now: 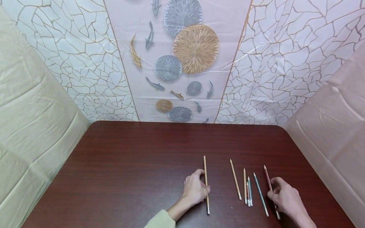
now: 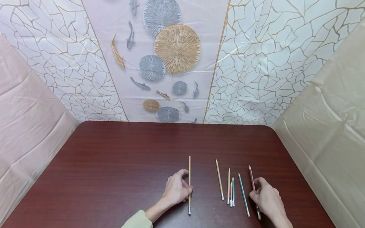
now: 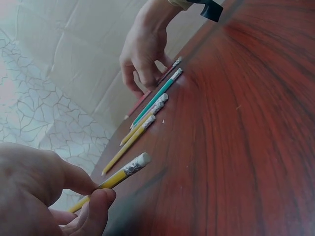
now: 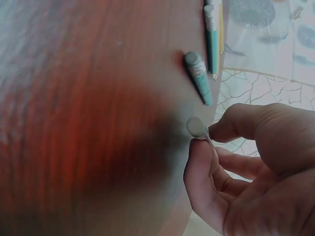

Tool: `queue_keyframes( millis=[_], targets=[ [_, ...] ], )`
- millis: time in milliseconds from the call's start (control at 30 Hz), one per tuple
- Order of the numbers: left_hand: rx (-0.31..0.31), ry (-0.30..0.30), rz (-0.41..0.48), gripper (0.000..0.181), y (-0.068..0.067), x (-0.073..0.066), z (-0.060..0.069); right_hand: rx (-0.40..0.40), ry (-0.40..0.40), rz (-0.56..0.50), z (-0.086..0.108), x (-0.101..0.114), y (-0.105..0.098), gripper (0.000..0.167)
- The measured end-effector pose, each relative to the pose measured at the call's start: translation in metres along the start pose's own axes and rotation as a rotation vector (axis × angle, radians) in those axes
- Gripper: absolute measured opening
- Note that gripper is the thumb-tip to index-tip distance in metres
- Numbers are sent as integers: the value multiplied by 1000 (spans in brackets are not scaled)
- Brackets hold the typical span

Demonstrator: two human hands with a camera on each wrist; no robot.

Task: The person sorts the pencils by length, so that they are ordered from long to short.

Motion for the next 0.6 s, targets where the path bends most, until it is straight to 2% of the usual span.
queue_keyframes(
  millis=[233, 400, 600],
  targets=[
    [-30, 38, -26, 49, -8, -1, 2, -41, -16, -71, 1, 14, -2, 41],
    [-42, 36, -45, 49, -15, 1, 2, -74, -45, -100, 1, 31, -3, 40],
    [-56, 44, -44, 48, -24, 5, 2, -72, -32, -163, 3, 46, -1, 41]
  ],
)
Point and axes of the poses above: each hand's wrist, its own z-axis away from the middle knuckle, its own y-axis out of the palm, x = y × z, the point moved 8 cm from there along -z, towards the middle knuckle, and after that the axes turned 11 degrees about -y, right-handed, at the moved point
